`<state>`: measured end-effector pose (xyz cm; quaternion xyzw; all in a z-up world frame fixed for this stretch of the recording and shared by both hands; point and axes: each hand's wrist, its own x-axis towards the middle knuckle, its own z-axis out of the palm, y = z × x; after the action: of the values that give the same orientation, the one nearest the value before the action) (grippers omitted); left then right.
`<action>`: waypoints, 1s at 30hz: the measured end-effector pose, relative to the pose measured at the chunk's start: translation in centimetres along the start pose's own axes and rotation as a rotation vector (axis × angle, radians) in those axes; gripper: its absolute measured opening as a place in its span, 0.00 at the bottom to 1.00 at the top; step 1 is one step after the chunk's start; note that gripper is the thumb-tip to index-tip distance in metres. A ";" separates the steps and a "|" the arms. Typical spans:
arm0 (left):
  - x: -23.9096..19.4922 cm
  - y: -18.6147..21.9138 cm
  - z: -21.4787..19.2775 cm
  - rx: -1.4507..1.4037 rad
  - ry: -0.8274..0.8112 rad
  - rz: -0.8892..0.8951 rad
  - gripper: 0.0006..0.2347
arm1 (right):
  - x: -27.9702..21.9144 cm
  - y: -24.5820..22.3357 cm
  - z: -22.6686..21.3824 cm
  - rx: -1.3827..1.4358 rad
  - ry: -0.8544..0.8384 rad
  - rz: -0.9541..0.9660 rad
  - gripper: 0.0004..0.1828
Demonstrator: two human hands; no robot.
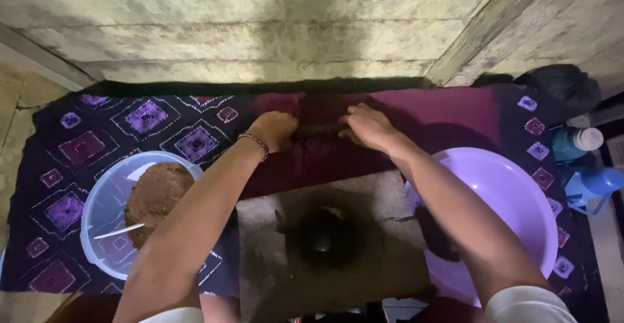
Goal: The person uses a pestle to grind brown powder in a stone mortar and then scoops the ground powder with a spoon into a purple bowl. The task is performed repeatedly in small batches.
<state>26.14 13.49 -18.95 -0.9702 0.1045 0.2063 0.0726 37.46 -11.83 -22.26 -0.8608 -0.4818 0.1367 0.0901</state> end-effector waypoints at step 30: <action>-25.8 13.2 -7.8 -0.590 0.794 0.020 0.18 | -5.5 -2.1 -4.5 0.142 0.111 0.047 0.29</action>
<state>3.03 3.70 -2.43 -0.9521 0.0704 -0.1578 -0.2523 34.51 -15.54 -16.59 -0.8695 -0.4449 0.1248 0.1743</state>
